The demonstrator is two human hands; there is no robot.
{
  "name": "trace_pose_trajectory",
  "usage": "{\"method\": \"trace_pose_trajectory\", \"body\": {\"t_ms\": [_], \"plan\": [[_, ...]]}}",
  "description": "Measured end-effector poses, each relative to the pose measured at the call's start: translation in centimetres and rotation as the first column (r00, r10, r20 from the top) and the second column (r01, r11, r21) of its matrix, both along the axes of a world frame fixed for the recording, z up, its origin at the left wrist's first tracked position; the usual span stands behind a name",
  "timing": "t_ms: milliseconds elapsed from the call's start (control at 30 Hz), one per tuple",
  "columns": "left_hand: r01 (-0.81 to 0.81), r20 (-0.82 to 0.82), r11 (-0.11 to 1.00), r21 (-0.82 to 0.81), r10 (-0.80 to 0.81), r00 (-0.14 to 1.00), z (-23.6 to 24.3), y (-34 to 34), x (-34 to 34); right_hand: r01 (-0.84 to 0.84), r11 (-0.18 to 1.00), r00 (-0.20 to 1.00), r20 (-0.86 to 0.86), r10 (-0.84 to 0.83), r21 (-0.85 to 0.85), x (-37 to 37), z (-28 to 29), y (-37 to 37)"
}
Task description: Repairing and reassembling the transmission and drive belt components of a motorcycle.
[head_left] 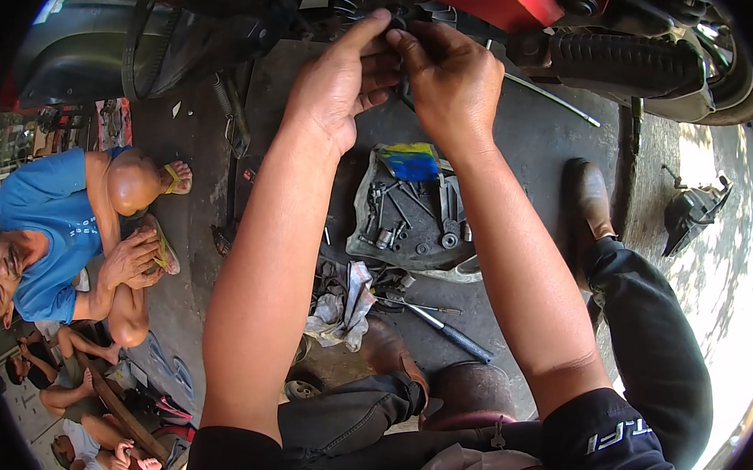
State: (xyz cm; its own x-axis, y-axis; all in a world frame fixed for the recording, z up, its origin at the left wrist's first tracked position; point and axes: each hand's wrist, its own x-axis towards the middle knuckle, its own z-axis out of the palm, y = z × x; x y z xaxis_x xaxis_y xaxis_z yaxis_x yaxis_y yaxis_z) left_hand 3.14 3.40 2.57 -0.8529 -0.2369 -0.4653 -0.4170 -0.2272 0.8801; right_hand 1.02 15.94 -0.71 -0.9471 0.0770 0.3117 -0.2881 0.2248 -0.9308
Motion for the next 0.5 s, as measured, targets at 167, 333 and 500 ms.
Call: {"method": "trace_pose_trajectory", "body": {"t_ms": [167, 333, 500], "plan": [[-0.015, -0.036, 0.999, -0.045, 0.013, 0.999, 0.3, 0.8, -0.6, 0.02, 0.99, 0.999, 0.032, -0.024, 0.14, -0.5, 0.4, 0.4], [-0.029, 0.008, 0.999, 0.014, 0.028, 1.0, 0.5, 0.8, -1.1, 0.071, 0.969, 0.997, -0.001, -0.073, 0.237, -0.8, 0.1, 0.5], [-0.045, -0.042, 0.999, 0.009, 0.046, 0.998, -0.2, 0.8, -1.5, 0.097, 0.977, 0.994, -0.069, -0.085, 0.188, -0.4, -0.6, 0.8]]}}
